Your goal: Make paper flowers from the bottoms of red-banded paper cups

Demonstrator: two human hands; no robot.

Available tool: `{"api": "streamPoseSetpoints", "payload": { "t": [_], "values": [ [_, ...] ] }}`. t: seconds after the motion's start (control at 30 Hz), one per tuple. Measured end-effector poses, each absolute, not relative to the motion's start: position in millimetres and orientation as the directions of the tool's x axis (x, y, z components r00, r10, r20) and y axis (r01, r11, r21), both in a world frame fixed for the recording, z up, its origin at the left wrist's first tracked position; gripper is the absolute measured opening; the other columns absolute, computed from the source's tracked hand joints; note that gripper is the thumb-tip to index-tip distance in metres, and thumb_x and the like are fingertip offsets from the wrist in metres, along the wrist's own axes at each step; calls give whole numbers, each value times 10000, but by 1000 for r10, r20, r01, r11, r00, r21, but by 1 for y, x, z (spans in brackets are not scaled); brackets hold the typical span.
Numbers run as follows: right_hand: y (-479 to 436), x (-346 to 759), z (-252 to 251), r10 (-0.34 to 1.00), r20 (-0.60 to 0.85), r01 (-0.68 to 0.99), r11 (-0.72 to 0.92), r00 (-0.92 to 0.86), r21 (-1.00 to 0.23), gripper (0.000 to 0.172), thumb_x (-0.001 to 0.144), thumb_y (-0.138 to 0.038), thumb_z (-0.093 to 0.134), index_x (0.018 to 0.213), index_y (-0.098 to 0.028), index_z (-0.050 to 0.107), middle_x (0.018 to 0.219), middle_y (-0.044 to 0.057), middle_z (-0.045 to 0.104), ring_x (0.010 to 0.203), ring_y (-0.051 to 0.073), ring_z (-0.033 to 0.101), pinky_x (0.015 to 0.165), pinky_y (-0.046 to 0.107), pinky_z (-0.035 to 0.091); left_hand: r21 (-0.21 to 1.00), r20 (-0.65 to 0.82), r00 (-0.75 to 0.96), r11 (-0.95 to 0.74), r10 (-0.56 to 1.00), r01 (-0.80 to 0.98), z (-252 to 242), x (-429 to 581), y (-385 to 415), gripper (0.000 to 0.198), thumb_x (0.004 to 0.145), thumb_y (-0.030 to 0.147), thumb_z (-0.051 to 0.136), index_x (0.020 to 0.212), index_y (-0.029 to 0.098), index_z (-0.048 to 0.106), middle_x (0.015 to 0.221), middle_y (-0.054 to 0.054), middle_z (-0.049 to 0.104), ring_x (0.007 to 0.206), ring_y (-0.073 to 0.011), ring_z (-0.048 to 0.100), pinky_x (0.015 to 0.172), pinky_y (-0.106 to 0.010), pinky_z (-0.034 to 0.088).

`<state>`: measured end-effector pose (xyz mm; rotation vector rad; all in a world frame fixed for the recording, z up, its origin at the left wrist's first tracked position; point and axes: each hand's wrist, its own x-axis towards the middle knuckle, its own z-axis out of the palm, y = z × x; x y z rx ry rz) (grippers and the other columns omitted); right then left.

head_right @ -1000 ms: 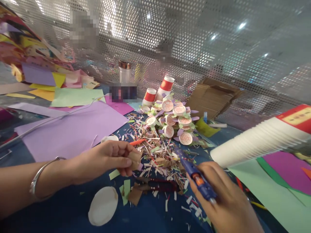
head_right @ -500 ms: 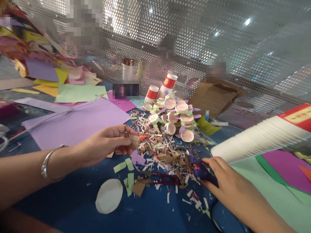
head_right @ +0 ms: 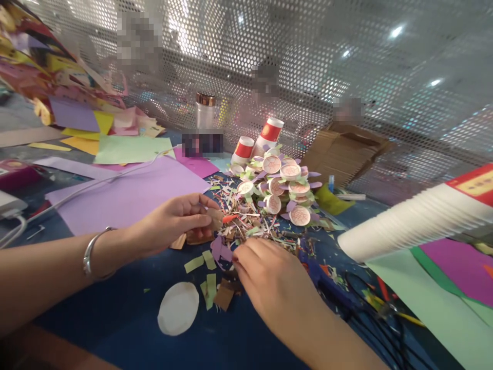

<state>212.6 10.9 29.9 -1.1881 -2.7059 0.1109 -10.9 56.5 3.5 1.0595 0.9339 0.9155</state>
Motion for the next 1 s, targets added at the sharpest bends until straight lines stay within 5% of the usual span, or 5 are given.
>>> {"api": "streamPoseSetpoints", "payload": {
  "t": [0.2, 0.43, 0.77, 1.0],
  "values": [
    [34, 203, 19, 831, -46, 823, 539, -555, -181, 75, 975, -192, 586, 999, -182, 656, 994, 93, 690, 930, 282, 677, 807, 435, 539, 977, -80, 255, 127, 964, -172, 6, -12, 61, 135, 889, 98, 627, 1023, 117, 628, 736, -12, 706, 633, -86, 622, 622, -210, 475],
    [32, 197, 18, 872, -95, 860, 446, -479, -246, 57, 919, -148, 612, 908, -200, 631, 915, 64, 677, 796, 231, 652, 706, 371, 497, 956, -148, 308, 216, 940, -198, 4, -11, 59, 105, 873, 121, 664, 970, 144, 631, 762, -17, 712, 620, -86, 615, 653, -233, 512],
    [24, 202, 26, 928, 75, 769, 345, -364, -539, 140, 916, -226, 599, 777, -235, 582, 674, -26, 613, 590, 149, 574, 555, 277, 436, 936, -191, 327, 272, 926, -225, 8, -10, 54, 82, 927, 134, 629, 991, 164, 588, 813, -31, 727, 613, -86, 635, 587, -206, 502],
    [21, 199, 20, 971, 147, 650, 237, -191, -722, 139, 915, -366, 660, 870, -241, 622, 704, -13, 643, 621, 159, 607, 542, 266, 476, 826, -235, 352, 377, 906, -418, 11, -5, 48, 144, 934, 89, 629, 976, 192, 538, 894, -11, 742, 757, -105, 725, 786, -263, 572]
  ]
}}
